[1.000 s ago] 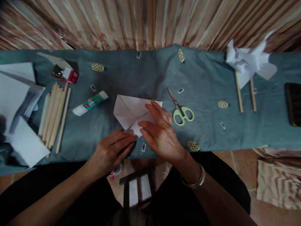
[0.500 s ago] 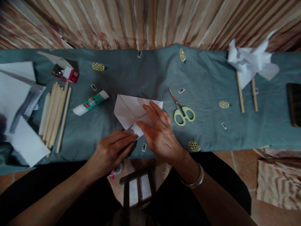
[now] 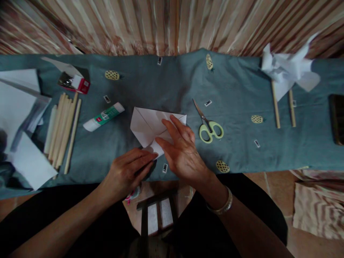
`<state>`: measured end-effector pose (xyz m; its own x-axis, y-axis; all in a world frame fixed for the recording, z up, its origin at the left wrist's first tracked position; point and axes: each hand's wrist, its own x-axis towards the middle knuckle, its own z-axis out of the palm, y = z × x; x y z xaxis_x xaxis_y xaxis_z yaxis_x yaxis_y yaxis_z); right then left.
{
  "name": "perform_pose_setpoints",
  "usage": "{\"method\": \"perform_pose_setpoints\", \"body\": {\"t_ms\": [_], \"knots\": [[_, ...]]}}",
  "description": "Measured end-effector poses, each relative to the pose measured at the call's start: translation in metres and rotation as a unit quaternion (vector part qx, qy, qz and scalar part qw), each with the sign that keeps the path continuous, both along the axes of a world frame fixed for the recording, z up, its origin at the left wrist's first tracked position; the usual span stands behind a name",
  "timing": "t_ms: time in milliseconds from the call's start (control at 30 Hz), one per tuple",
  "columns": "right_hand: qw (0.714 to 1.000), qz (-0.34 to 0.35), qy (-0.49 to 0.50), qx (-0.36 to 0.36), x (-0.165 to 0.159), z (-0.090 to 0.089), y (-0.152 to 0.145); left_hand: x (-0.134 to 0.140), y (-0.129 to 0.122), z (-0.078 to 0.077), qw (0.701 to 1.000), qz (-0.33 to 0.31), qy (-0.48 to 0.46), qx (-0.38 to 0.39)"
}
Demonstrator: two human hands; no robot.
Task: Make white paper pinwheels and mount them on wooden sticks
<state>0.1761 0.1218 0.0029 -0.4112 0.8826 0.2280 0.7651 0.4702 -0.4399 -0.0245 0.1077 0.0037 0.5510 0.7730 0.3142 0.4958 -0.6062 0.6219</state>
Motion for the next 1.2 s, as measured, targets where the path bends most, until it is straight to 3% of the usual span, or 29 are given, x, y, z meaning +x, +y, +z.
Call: {"method": "perform_pose_setpoints", "body": {"t_ms": [433, 933, 1200], "knots": [[0.999, -0.013, -0.029, 0.008, -0.0047, -0.0082, -0.0069, -0.0005, -0.0007, 0.0003, 1.0, 0.003, 0.007, -0.01], [0.999, -0.021, -0.027, -0.007, -0.0066, -0.0061, -0.007, -0.0007, -0.0021, -0.0007, 1.0, 0.003, 0.008, -0.011], [0.999, -0.013, -0.041, 0.028, -0.0093, -0.0078, -0.0078, -0.0008, -0.0016, -0.0018, 1.0, -0.001, 0.005, -0.018]]}}
